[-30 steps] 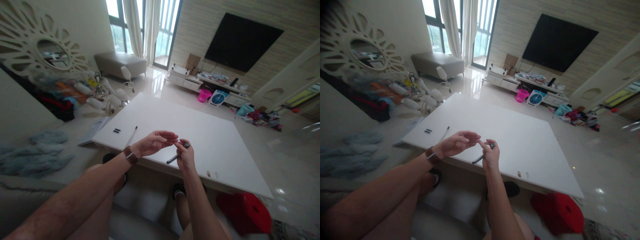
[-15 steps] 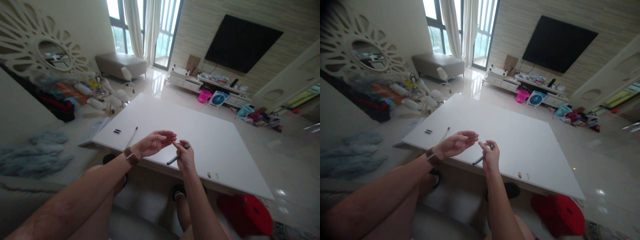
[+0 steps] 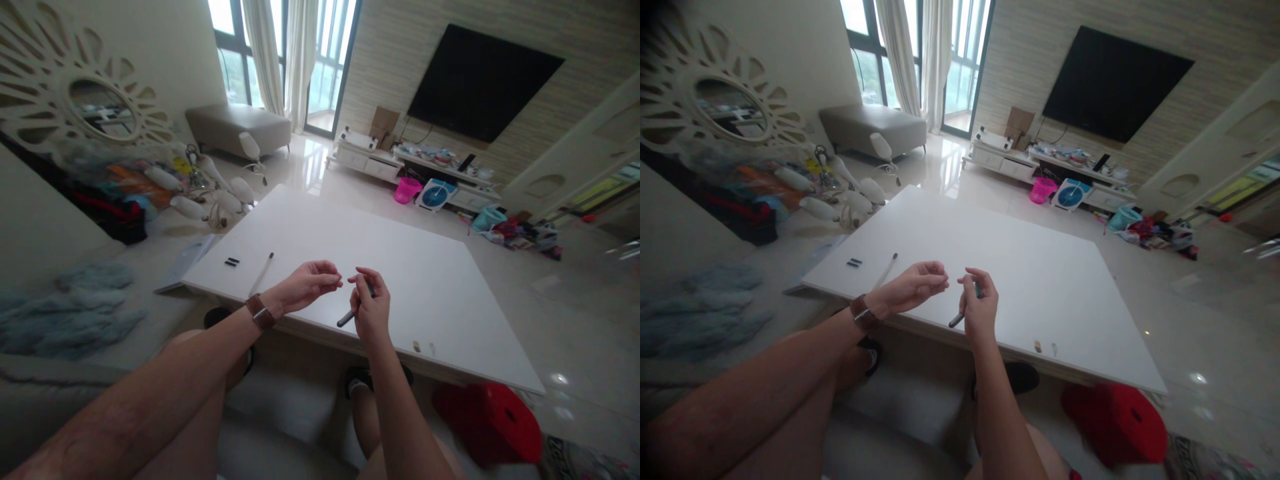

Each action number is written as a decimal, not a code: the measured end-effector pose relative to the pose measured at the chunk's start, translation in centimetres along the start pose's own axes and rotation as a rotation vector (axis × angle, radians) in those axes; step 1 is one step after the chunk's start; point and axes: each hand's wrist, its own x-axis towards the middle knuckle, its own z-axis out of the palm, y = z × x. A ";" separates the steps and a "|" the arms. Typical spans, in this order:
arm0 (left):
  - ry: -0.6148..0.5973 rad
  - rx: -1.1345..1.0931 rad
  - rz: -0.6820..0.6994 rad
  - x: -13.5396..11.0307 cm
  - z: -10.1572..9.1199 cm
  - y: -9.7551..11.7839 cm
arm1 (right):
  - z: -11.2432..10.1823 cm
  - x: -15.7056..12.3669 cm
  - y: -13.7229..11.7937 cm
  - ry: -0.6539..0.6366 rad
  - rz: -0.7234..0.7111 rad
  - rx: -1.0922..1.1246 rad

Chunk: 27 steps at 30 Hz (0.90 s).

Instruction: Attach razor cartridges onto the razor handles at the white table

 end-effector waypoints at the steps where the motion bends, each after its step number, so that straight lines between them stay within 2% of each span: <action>1: 0.004 0.021 0.004 0.1 0.0 -0.1 | 0.0 -0.1 0.1 -0.008 0.003 -0.023; 6: 0.035 0.100 0.033 0.4 -0.2 -0.5 | -0.1 -0.4 0.1 -0.095 0.050 -0.180; 12: 0.040 0.159 0.063 0.7 -0.4 -0.7 | -0.3 -0.5 0.0 -0.168 0.030 -0.283; 20: 0.039 0.343 0.128 0.9 -1.0 -0.9 | -0.3 -0.5 0.0 -0.183 -0.003 -0.383; 27: 0.083 0.420 0.123 0.9 -0.7 -1.1 | -0.5 -0.5 -0.1 -0.168 -0.079 -0.559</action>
